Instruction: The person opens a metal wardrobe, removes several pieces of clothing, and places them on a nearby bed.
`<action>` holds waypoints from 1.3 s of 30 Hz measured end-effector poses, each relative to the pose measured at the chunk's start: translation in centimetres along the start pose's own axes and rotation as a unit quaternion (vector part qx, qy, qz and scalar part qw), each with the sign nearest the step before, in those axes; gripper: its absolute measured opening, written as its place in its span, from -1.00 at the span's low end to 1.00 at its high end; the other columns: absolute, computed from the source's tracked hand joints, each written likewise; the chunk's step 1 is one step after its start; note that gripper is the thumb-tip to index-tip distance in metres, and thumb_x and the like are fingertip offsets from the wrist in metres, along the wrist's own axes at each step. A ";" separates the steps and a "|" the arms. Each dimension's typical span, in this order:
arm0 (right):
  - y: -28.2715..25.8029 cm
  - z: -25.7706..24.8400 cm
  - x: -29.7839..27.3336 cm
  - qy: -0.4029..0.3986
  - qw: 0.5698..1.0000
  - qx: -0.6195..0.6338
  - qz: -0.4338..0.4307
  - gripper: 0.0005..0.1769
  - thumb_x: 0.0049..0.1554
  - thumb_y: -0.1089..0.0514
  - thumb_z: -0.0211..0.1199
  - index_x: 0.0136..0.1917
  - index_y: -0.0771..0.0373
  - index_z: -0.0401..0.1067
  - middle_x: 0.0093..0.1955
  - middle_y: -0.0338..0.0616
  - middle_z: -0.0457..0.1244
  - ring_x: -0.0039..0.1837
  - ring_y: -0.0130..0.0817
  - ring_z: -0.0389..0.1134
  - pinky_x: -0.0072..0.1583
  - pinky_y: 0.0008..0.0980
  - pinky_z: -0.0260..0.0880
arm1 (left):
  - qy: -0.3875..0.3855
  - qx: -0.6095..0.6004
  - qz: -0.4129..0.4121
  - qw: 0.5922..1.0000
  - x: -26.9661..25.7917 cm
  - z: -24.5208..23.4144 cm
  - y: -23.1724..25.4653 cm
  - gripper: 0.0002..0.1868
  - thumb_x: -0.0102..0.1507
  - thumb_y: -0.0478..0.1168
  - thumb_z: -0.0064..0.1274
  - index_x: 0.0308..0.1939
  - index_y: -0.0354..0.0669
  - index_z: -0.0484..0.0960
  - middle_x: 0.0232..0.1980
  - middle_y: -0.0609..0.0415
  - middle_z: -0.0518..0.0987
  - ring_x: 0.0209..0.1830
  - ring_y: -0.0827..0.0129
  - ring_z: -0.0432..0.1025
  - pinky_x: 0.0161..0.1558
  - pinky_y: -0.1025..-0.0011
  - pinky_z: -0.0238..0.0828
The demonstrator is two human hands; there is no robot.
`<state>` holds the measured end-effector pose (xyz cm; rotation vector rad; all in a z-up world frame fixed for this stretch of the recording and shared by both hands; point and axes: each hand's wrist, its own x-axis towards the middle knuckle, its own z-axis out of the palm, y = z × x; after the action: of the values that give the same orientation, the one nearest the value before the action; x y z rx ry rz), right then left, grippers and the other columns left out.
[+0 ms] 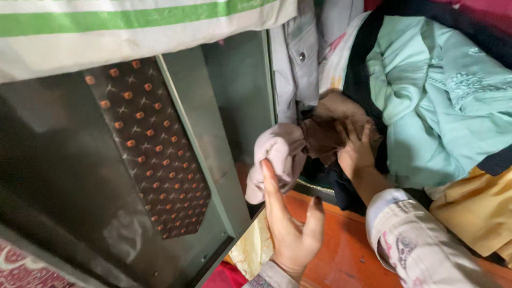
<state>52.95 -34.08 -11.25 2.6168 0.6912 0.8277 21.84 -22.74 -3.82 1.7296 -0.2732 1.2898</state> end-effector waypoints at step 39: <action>-5.4 -10.1 -15.8 0.112 0.901 0.416 -0.046 -0.54 0.08 0.11 0.14 0.25 0.17 0.43 0.24 0.13 0.25 0.30 0.14 0.23 0.25 0.16 0.27 | -0.020 -0.208 -0.145 0.967 -5.9 -1.5 9.8 -0.04 0.18 -0.45 -0.10 0.66 -0.36 -0.08 0.54 -0.27 0.29 0.56 0.17 0.18 0.51 0.33 0.01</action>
<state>33.64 -36.47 -12.76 3.1904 1.5016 0.9633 12.03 -28.84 -3.53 1.3763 -0.2804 0.9088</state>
